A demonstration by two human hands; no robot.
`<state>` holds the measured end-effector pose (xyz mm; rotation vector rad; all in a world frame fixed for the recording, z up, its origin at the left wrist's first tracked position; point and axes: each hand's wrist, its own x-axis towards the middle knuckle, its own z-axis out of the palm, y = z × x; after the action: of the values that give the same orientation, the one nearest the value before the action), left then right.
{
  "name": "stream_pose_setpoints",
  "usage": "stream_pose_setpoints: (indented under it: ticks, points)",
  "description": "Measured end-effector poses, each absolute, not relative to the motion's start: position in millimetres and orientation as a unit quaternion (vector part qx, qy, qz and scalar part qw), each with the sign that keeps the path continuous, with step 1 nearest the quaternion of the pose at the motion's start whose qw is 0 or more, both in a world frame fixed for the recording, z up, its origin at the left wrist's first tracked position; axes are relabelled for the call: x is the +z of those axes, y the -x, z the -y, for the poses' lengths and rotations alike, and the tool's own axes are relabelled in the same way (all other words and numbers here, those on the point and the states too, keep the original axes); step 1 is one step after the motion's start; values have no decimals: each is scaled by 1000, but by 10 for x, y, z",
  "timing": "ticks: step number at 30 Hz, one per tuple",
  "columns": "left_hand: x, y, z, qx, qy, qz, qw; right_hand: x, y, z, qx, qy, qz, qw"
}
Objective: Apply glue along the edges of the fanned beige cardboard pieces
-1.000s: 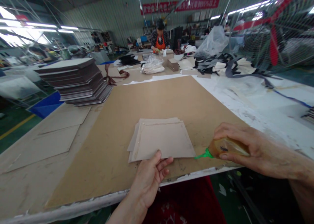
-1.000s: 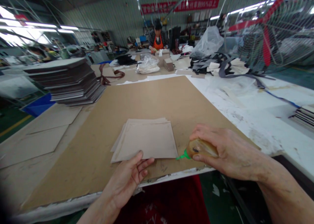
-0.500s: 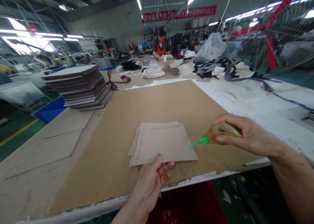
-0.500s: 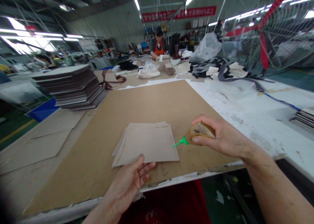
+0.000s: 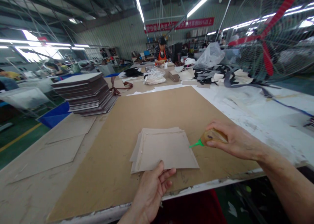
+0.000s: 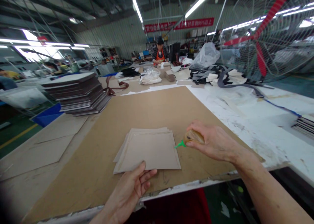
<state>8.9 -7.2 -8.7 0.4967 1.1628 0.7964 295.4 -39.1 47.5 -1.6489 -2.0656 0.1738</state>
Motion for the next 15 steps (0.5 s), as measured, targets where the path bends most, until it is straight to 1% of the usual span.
stream_pose_setpoints:
  ticks: [4,8,15]
  points:
    - [-48,-105,91,362,-229,-538,725,463,-2911,251,26,605,760,235]
    - [-67,-107,93,369,-228,-533,726,483,-2916,259,40,614,761,204]
    - [-75,-86,110,370,-220,-520,738,385,-2963,395,47,624,744,235]
